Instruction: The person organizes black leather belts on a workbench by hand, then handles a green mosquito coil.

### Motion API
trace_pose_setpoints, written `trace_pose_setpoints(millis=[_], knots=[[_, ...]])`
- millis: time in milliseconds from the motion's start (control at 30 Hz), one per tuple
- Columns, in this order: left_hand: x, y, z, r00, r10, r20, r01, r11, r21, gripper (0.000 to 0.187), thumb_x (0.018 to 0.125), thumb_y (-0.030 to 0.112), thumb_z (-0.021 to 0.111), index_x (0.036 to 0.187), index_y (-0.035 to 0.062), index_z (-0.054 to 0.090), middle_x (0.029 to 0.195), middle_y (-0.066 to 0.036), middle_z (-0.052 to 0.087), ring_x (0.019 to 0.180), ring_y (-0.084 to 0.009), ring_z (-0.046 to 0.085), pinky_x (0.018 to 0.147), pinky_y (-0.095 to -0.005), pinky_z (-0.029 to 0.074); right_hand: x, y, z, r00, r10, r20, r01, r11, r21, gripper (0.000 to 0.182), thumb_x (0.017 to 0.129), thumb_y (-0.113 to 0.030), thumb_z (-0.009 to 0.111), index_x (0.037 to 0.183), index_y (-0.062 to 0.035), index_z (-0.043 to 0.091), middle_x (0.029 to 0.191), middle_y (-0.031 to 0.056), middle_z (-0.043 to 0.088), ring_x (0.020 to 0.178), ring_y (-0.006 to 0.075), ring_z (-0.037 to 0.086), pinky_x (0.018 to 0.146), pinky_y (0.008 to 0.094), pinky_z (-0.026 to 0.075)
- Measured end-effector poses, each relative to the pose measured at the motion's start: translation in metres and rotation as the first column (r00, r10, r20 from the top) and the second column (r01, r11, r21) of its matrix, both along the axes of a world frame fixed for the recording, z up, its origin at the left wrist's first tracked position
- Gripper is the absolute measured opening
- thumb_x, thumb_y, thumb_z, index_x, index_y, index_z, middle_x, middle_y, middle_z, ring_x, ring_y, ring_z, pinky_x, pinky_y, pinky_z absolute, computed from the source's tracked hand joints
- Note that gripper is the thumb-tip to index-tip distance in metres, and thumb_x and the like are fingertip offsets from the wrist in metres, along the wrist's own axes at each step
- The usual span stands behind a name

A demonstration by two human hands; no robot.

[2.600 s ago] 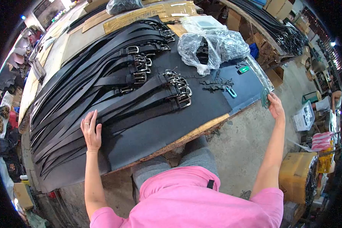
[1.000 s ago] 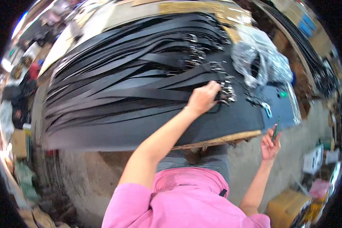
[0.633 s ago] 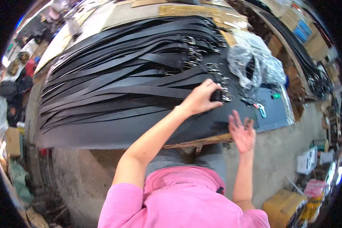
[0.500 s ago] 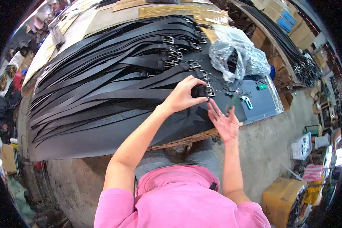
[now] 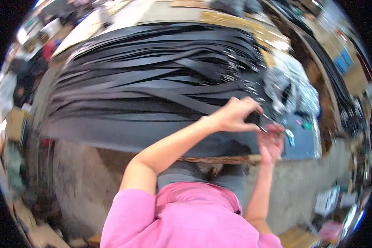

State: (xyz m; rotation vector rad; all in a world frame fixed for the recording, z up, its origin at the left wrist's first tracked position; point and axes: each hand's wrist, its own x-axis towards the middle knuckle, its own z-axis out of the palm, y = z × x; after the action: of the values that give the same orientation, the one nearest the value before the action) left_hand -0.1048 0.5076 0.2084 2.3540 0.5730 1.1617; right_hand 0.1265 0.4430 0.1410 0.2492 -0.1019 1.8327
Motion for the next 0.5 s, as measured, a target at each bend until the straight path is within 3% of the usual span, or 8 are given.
trace_pose_setpoints(millis=[33,100,167,267,300,367,400,500], knots=[[-0.01,-0.009,0.009,0.984,-0.002,-0.18,-0.022,0.992,-0.127,0.072,0.072,0.045,0.08,0.124,0.0017,0.054,0.113,-0.018,0.062,0.107,-0.0341,0.06,0.089,-0.0442,0.047,0.004,0.002,0.004,0.999,0.009,-0.035,-0.009,1.0,0.009,0.014,0.092,-0.019,0.064,0.104,-0.011,0.068,0.109,0.0032,0.062,0.11,0.0213,0.052,0.108,0.0458,0.035],[-0.026,-0.011,-0.013,0.954,0.039,-0.296,-0.034,0.999,0.019,0.088,0.069,0.048,0.082,0.136,0.0053,0.044,0.115,-0.015,0.061,0.11,-0.0338,0.059,0.087,-0.0468,0.046,0.013,0.002,0.018,0.994,-0.094,0.055,0.091,0.994,0.053,0.015,0.09,-0.011,0.066,0.104,-0.0087,0.067,0.109,0.0049,0.062,0.112,0.0238,0.05,0.109,0.0474,0.034],[-0.061,-0.018,-0.011,0.902,0.089,-0.424,-0.081,0.996,0.035,0.067,0.077,0.032,0.076,0.132,0.0051,0.048,0.108,-0.015,0.065,0.104,-0.0337,0.063,0.086,-0.0468,0.048,0.031,0.002,0.041,0.991,-0.089,0.105,0.084,0.995,0.043,0.018,0.087,-0.005,0.068,0.105,-0.0065,0.066,0.108,0.006,0.061,0.115,0.0272,0.05,0.112,0.0506,0.032],[-0.156,-0.003,-0.008,0.824,0.426,-0.373,-0.353,0.902,0.25,0.037,0.074,0.001,0.057,0.11,0.0037,0.064,0.097,-0.017,0.069,0.091,-0.0368,0.066,0.084,-0.0453,0.051,0.085,0.009,0.056,0.982,-0.114,0.152,0.091,0.985,0.15,0.021,0.09,-0.006,0.064,0.111,-0.0057,0.064,0.114,0.0067,0.06,0.126,0.0306,0.044,0.114,0.0544,0.03],[-0.202,-0.001,0.004,0.686,0.566,-0.457,-0.466,0.824,0.322,0.034,0.074,0.001,0.057,0.107,0.0036,0.066,0.097,-0.017,0.069,0.094,-0.0364,0.066,0.085,-0.0459,0.051,0.111,0.012,0.052,0.972,-0.128,0.197,0.092,0.978,0.186,0.021,0.092,-0.006,0.061,0.113,-0.0053,0.064,0.118,0.0067,0.06,0.132,0.0315,0.041,0.114,0.0559,0.03],[-0.307,0.0,0.012,0.538,0.782,-0.316,-0.609,0.619,0.495,0.032,0.073,-0.003,0.055,0.101,0.0036,0.069,0.098,-0.018,0.069,0.098,-0.0361,0.064,0.088,-0.0448,0.051,0.16,0.018,0.039,0.96,-0.181,0.215,0.151,0.977,0.15,0.021,0.094,-0.006,0.059,0.114,-0.0042,0.063,0.122,0.0074,0.059,0.135,0.0313,0.039,0.114,0.055,0.03],[-0.36,-0.007,0.022,0.378,0.861,-0.341,-0.674,0.508,0.536,0.033,0.071,-0.003,0.059,0.101,0.0063,0.069,0.1,-0.016,0.068,0.1,-0.0352,0.062,0.09,-0.0433,0.051,0.176,0.018,0.034,0.952,-0.208,0.226,0.181,0.974,0.135,0.021,0.094,-0.007,0.058,0.115,-0.0037,0.063,0.124,0.0077,0.058,0.137,0.0313,0.038,0.114,0.0545,0.031],[-0.481,-0.049,0.058,0.035,0.959,-0.281,-0.77,0.206,0.604,0.041,0.067,-0.005,0.064,0.103,0.0134,0.07,0.105,-0.016,0.065,0.105,-0.035,0.06,0.091,-0.0428,0.051,0.195,0.008,0.023,0.93,-0.203,0.306,0.197,0.979,0.051,0.021,0.095,-0.008,0.058,0.114,-0.0003,0.061,0.124,0.0144,0.058,0.131,0.036,0.042,0.116,0.0533,0.028]])
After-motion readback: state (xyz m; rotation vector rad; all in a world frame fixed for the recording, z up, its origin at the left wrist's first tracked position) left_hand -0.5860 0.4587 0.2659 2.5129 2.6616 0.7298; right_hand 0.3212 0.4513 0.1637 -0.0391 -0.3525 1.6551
